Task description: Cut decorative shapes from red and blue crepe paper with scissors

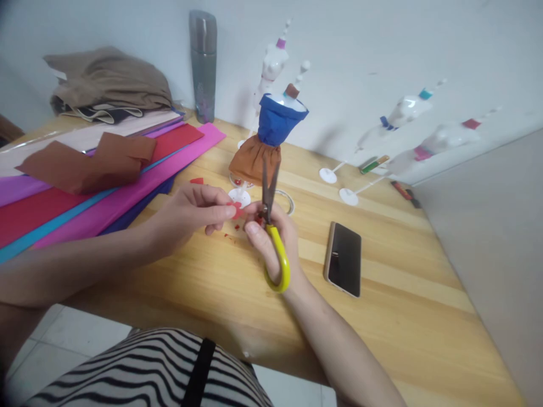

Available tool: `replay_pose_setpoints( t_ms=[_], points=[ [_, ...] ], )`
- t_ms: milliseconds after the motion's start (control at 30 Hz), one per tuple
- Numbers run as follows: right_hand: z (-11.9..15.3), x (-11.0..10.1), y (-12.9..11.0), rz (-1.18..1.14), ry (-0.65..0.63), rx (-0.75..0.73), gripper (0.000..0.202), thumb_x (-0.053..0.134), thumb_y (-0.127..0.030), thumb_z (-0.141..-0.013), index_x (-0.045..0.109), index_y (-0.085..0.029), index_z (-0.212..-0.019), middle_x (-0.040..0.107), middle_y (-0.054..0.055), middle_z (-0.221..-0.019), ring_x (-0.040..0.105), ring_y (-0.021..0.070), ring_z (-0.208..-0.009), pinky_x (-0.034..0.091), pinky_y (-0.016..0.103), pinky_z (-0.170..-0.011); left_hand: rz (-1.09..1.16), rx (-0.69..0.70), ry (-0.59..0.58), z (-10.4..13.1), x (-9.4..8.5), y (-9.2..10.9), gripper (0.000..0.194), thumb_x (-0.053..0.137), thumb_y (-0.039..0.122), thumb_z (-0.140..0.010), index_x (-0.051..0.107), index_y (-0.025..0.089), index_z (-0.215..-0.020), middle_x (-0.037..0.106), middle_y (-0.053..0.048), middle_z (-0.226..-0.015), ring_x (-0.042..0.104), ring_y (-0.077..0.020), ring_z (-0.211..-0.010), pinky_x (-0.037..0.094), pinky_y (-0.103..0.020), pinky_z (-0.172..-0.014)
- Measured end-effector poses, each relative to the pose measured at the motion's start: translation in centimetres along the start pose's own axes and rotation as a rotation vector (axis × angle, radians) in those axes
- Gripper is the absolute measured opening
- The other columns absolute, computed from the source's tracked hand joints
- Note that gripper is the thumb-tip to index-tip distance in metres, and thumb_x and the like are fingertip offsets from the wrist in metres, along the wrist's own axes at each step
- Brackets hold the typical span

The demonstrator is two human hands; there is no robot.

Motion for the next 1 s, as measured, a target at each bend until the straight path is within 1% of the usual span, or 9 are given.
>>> replay_pose_setpoints(
  t_ms=[100,200,300,433,500,667,767,833,1000],
  points=[
    [-0.1,-1.1,-0.8,-0.07,0.145,-0.054,0.033,0.082,-0.051,-0.086,0.069,-0.031,-0.109,0.071,0.004,-0.092,0.06,0.023,-0.068,0.05,0.039,-0.062,-0.121,0.025,-0.046,-0.2,0.1,0.2,0.022,0.071,0.022,-0.076,0.065,0.016,-0.055,0.054,0.002,-0.05,0.043,-0.008,-0.049,0.031,-0.021,-0.048],
    [-0.1,-0.8,-1.4,-0.098,0.117,-0.013,0.033,0.087,-0.047,-0.082,0.069,-0.033,-0.106,0.074,0.005,-0.096,0.067,0.0259,-0.078,0.055,0.042,-0.068,-0.258,0.115,-0.081,-0.3,0.3,0.4,0.021,0.07,0.02,-0.075,0.065,0.016,-0.055,0.054,0.001,-0.054,0.046,-0.0098,-0.056,0.031,-0.023,-0.052],
    [-0.1,-0.4,-1.8,-0.098,0.073,0.032,0.034,0.089,-0.042,-0.081,0.068,-0.031,-0.106,0.073,0.004,-0.091,0.067,0.0242,-0.079,0.056,0.041,-0.069,-0.435,0.222,-0.105,-0.3,0.6,0.5,0.022,0.07,0.015,-0.075,0.063,0.017,-0.054,0.058,0.001,-0.059,0.05,-0.0105,-0.061,0.033,-0.024,-0.056],
    [-0.3,-0.2,-2.3,-0.042,0.055,0.03,0.029,0.088,-0.032,-0.08,0.067,-0.03,-0.101,0.062,-0.003,-0.075,0.059,0.0173,-0.066,0.051,0.034,-0.063,-0.568,0.35,-0.137,-0.1,0.9,0.9,0.025,0.068,0.011,-0.075,0.059,0.016,-0.053,0.061,0.001,-0.063,0.051,-0.0089,-0.063,0.035,-0.023,-0.061],
    [-0.4,0.0,-2.6,-0.031,0.038,0.025,0.026,0.088,-0.031,-0.078,0.067,-0.03,-0.094,0.057,-0.005,-0.068,0.054,0.0154,-0.06,0.048,0.032,-0.059,-0.594,0.368,-0.16,0.0,1.1,0.9,0.023,0.067,0.011,-0.076,0.059,0.016,-0.054,0.061,0.001,-0.064,0.051,-0.0082,-0.062,0.036,-0.023,-0.062],
    [-0.6,-0.3,-2.4,-0.076,0.071,0.051,0.028,0.088,-0.027,-0.073,0.07,-0.028,-0.095,0.058,-0.007,-0.066,0.051,0.0132,-0.056,0.043,0.03,-0.056,-0.56,0.245,-0.216,-0.4,1.1,0.4,0.019,0.067,0.02,-0.077,0.064,0.015,-0.058,0.06,0.001,-0.063,0.05,-0.0088,-0.062,0.034,-0.022,-0.057],
    [-0.5,-0.6,-1.9,-0.125,0.103,0.066,0.026,0.084,-0.025,-0.074,0.071,-0.026,-0.096,0.06,-0.006,-0.067,0.051,0.013,-0.056,0.041,0.03,-0.055,-0.422,0.08,-0.273,-0.6,0.8,-0.2,0.017,0.072,0.03,-0.075,0.071,0.016,-0.066,0.06,0.001,-0.061,0.052,-0.0098,-0.059,0.036,-0.021,-0.053],
    [-0.5,-0.9,-1.5,-0.157,0.121,0.073,0.025,0.083,-0.023,-0.074,0.071,-0.025,-0.097,0.06,-0.005,-0.068,0.051,0.013,-0.057,0.041,0.029,-0.054,-0.319,-0.038,-0.313,-0.6,0.6,-0.5,0.022,0.076,0.037,-0.074,0.073,0.016,-0.07,0.059,0.001,-0.057,0.054,-0.0108,-0.055,0.04,-0.021,-0.051],
    [-0.7,-1.2,-1.3,-0.185,0.18,0.076,0.027,0.083,-0.024,-0.071,0.071,-0.025,-0.095,0.055,-0.006,-0.064,0.051,0.013,-0.056,0.04,0.029,-0.051,-0.02,-0.16,-0.196,-0.6,0.0,-0.7,0.043,0.079,0.056,-0.073,0.07,0.014,-0.07,0.063,-0.002,-0.061,0.057,-0.0116,-0.051,0.04,-0.021,-0.043]
  ],
)
Point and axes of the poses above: each hand's wrist, its own z-axis away from the middle knuckle, its own x-axis out of the palm, y = z × x, the point moved 6 cm from there along -z, towards the middle knuckle
